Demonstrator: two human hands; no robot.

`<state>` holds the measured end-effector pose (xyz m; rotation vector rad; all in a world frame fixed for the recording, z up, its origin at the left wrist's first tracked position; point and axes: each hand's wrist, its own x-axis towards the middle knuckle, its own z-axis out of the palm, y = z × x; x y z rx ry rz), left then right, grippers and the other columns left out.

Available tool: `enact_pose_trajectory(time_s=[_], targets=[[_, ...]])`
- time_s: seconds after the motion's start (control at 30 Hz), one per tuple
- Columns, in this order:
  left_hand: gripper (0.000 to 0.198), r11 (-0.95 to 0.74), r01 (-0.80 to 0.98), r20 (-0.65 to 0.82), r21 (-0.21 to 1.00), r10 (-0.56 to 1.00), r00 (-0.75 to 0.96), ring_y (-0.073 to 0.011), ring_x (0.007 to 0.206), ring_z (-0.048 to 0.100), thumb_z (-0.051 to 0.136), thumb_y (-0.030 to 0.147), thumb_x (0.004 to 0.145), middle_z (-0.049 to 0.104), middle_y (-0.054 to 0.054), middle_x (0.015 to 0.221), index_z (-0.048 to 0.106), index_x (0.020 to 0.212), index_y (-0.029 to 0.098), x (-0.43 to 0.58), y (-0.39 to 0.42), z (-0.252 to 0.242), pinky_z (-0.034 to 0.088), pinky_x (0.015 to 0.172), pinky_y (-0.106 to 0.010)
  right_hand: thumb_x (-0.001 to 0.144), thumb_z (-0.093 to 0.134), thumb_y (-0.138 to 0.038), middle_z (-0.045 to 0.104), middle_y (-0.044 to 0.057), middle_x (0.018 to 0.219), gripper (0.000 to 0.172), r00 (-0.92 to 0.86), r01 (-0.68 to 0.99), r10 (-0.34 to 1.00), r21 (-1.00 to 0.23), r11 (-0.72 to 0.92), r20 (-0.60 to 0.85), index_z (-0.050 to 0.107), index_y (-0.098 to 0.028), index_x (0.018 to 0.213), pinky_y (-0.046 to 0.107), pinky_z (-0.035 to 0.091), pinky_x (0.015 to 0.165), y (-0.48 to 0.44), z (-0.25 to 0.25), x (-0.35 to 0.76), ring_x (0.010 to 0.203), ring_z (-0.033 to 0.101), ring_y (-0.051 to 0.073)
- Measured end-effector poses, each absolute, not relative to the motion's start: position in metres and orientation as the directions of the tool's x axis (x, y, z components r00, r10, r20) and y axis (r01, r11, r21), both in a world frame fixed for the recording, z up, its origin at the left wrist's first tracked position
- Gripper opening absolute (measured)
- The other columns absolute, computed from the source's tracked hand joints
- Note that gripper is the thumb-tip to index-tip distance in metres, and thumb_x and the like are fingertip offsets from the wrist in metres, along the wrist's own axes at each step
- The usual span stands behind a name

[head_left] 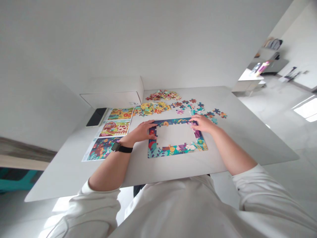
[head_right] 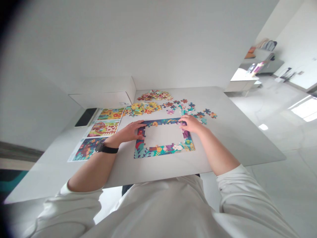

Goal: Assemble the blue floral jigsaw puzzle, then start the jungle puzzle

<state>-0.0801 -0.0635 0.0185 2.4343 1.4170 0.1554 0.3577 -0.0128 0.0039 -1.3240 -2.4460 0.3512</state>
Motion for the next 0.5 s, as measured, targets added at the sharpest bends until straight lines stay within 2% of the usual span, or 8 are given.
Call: enact_pose_trajectory(time_s=[0.1,0.27,0.4,0.5], targets=[[0.077,-0.458,0.821,0.012,0.342,0.875,0.483,-0.0341,0.156,0.05,0.071,0.065,0.09,0.05,-0.016,0.171,0.066,0.152,0.02,-0.076,-0.064,0.019,0.035,0.133,-0.043,0.085,0.086,-0.027,0.076,0.014,0.135,0.035,-0.498,0.765,0.847,-0.366,0.529,0.184,0.083,-0.022,0.12,0.049,0.051,0.118,-0.016,0.006,0.353,0.13,0.07,0.031],[0.049,-0.301,0.867,0.296,0.398,0.936,0.189,-0.0313,0.137,0.065,0.05,0.05,0.104,0.073,-0.013,0.143,0.069,0.139,0.022,-0.068,-0.066,0.027,0.048,0.121,-0.045,0.092,0.079,-0.024,0.078,0.012,0.13,0.032,-0.403,0.775,0.869,-0.397,0.491,0.289,0.08,-0.022,0.124,0.045,0.053,0.115,-0.017,0.007,0.347,0.124,0.071,0.027],[0.038,-0.288,0.854,0.343,0.433,0.929,0.14,-0.0271,0.109,0.074,0.046,0.048,0.105,0.081,-0.009,0.116,0.074,0.114,0.024,-0.066,-0.074,0.035,0.055,0.099,-0.036,0.098,0.068,-0.023,0.081,0.012,0.124,0.024,-0.192,0.815,0.917,-0.463,0.348,0.35,0.082,-0.022,0.118,0.04,0.056,0.108,-0.012,0.019,0.364,0.117,0.075,0.025],[0.038,-0.275,0.878,0.33,0.391,0.933,0.145,-0.0225,0.082,0.069,0.044,0.05,0.104,0.076,-0.006,0.088,0.07,0.094,0.024,-0.061,-0.082,0.041,0.05,0.076,-0.031,0.1,0.061,-0.023,0.084,0.011,0.117,0.029,0.049,0.839,0.941,-0.525,0.144,0.336,0.081,-0.021,0.121,0.036,0.058,0.1,-0.009,0.029,0.391,0.103,0.078,0.023]])
